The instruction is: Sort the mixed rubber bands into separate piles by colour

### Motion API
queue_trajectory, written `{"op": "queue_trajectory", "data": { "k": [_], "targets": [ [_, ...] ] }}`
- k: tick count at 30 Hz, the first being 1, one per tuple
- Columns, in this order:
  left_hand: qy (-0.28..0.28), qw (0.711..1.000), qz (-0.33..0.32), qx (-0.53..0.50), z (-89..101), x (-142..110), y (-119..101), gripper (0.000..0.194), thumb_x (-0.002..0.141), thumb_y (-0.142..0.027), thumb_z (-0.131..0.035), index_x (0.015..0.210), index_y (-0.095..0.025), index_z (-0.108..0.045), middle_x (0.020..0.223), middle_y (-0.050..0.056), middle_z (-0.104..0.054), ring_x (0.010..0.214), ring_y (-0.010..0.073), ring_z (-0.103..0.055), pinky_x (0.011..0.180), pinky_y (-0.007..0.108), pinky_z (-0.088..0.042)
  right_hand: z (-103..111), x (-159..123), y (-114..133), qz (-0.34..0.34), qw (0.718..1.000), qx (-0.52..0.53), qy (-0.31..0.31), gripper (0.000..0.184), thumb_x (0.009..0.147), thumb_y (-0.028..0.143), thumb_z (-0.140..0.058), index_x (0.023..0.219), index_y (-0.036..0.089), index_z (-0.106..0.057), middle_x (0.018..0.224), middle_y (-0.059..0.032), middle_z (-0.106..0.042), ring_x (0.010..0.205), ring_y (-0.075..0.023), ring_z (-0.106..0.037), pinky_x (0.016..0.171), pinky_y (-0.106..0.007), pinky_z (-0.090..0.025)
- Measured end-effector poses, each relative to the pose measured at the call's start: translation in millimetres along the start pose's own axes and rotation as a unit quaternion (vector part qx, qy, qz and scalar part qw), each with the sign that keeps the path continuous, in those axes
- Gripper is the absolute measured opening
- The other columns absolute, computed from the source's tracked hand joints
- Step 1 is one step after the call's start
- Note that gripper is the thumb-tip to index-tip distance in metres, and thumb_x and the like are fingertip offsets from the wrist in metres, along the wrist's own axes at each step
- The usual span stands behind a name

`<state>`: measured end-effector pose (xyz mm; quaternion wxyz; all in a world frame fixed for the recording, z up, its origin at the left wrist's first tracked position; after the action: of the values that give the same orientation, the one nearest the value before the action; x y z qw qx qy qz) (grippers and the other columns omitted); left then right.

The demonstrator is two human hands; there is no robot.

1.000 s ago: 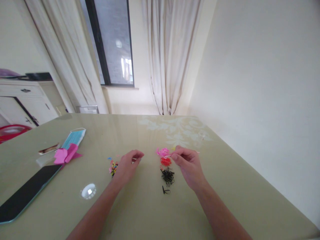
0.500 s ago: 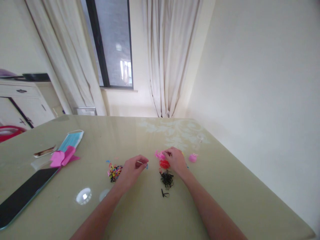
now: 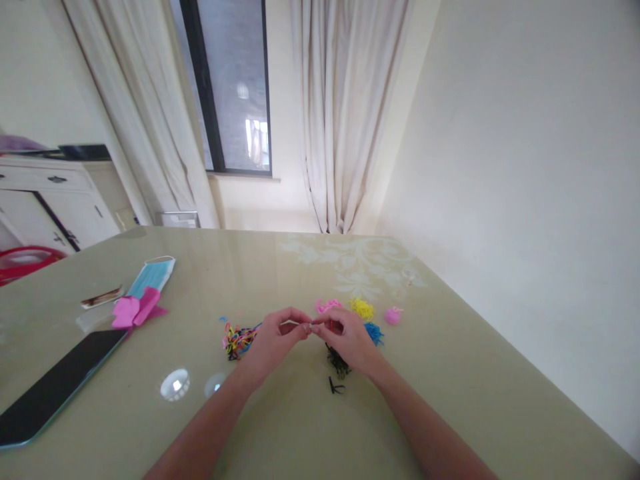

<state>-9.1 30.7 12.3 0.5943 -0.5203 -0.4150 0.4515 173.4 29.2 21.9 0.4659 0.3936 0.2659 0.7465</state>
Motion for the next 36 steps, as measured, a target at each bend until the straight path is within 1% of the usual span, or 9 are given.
{"op": "queue_trajectory", "data": {
  "k": [7, 11, 13, 15, 17, 19, 29, 33, 36],
  "targets": [
    [0.005, 1.0, 0.009, -0.007, 0.2, -0.5, -5.2, 0.037, 0.077, -0.051, -0.076, 0.094, -0.019, -0.071, 0.088, 0.006, -0.079, 0.089, 0.0225, -0.074, 0.087, 0.035, -0.057, 6.6, 0.3, 0.6, -0.049, 0.992, 0.113, 0.009, 0.034, 0.089, 0.048, -0.072, 0.076, 0.017, -0.075, 0.06, 0.0025, -0.054, 0.058, -0.0127, -0.044, 0.054, -0.026, -0.031],
    [-0.058, 0.984, -0.03, 0.163, 25.6, 4.3, -3.8, 0.029, 0.087, -0.046, -0.063, 0.097, -0.019, -0.072, 0.095, 0.009, -0.078, 0.089, 0.0246, -0.073, 0.083, 0.037, -0.057, 22.3, -2.6, 12.1, -0.08, 0.969, 0.233, -0.009, 0.037, 0.083, 0.054, -0.077, 0.077, 0.018, -0.076, 0.066, 0.0004, -0.06, 0.062, -0.0139, -0.05, 0.058, -0.026, -0.04],
    [-0.139, 0.924, -0.045, 0.353, 46.5, 3.5, -3.3, 0.027, 0.094, -0.034, -0.052, 0.103, -0.019, -0.073, 0.111, 0.012, -0.075, 0.102, 0.027, -0.07, 0.093, 0.041, -0.053, 32.8, -6.9, 19.1, -0.087, 0.956, 0.28, -0.024, 0.035, 0.081, 0.053, -0.08, 0.077, 0.019, -0.077, 0.069, -0.0012, -0.064, 0.065, -0.015, -0.054, 0.061, -0.028, -0.045],
    [-0.191, 0.831, 0.003, 0.523, 66.0, 0.5, 0.9, 0.033, 0.097, -0.025, -0.045, 0.115, -0.019, -0.072, 0.125, 0.015, -0.07, 0.113, 0.0319, -0.065, 0.099, 0.047, -0.049, 42.6, -12.2, 24.4, -0.079, 0.946, 0.313, -0.035, 0.033, 0.079, 0.052, -0.082, 0.074, 0.02, -0.077, 0.068, -0.0015, -0.065, 0.064, -0.0152, -0.054, 0.061, -0.028, -0.047],
    [-0.198, 0.762, 0.078, 0.612, 81.3, -2.7, 8.2, 0.036, 0.099, -0.024, -0.041, 0.12, -0.018, -0.07, 0.13, 0.018, -0.067, 0.115, 0.036, -0.064, 0.094, 0.049, -0.05, 50.3, -17.2, 27.2, -0.06, 0.941, 0.329, -0.039, 0.031, 0.079, 0.05, -0.083, 0.072, 0.021, -0.077, 0.066, -0.0015, -0.064, 0.062, -0.015, -0.053, 0.059, -0.028, -0.046],
    [-0.182, 0.729, 0.124, 0.648, 90.6, -4.0, 15.1, 0.037, 0.101, -0.023, -0.036, 0.117, -0.018, -0.069, 0.125, 0.018, -0.067, 0.11, 0.0359, -0.065, 0.088, 0.045, -0.052, 55.3, -20.7, 27.4, -0.046, 0.94, 0.334, -0.041, 0.028, 0.079, 0.048, -0.084, 0.072, 0.021, -0.078, 0.067, -0.0017, -0.064, 0.061, -0.015, -0.053, 0.059, -0.028, -0.046],
    [-0.15, 0.742, 0.106, 0.645, 99.6, 4.5, 23.6, 0.036, 0.1, -0.013, -0.031, 0.105, -0.019, -0.066, 0.107, 0.012, -0.069, 0.1, 0.0266, -0.07, 0.082, 0.034, -0.052, 69.8, -21.2, 25.2, -0.034, 0.951, 0.301, -0.056, 0.032, 0.082, 0.05, -0.081, 0.071, 0.02, -0.075, 0.065, 0.0, -0.06, 0.057, -0.0126, -0.047, 0.055, -0.027, -0.038],
    [-0.165, 0.745, 0.107, 0.637, 96.8, 1.0, 17.5, 0.033, 0.1, -0.017, -0.033, 0.102, -0.02, -0.066, 0.107, 0.012, -0.07, 0.103, 0.0294, -0.07, 0.081, 0.036, -0.052, 91.2, -17.7, 6.4, -0.052, 0.992, 0.116, -0.004, 0.032, 0.087, 0.049, -0.074, 0.077, 0.019, -0.077, 0.068, -0.0015, -0.063, 0.06, -0.0146, -0.05, 0.054, -0.027, -0.036],
    [-0.185, 0.755, 0.091, 0.623, 93.6, 0.9, 10.4, 0.031, 0.1, -0.02, -0.034, 0.104, -0.02, -0.065, 0.106, 0.013, -0.073, 0.103, 0.0302, -0.07, 0.082, 0.038, -0.052, 106.1, -14.1, -17.2, -0.064, 0.995, -0.076, 0.016, 0.028, 0.088, 0.039, -0.067, 0.074, 0.017, -0.077, 0.067, -0.0031, -0.067, 0.061, -0.0167, -0.053, 0.057, -0.028, -0.037]
  ]
}}
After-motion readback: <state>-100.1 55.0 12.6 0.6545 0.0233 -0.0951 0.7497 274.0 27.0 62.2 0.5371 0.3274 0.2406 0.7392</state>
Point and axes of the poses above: each hand's wrist, its own x-axis towards the middle knuckle, its own z-axis out of the back of the hand, y = z × x, the point moved 3 cm from there along x, towards the middle knuckle
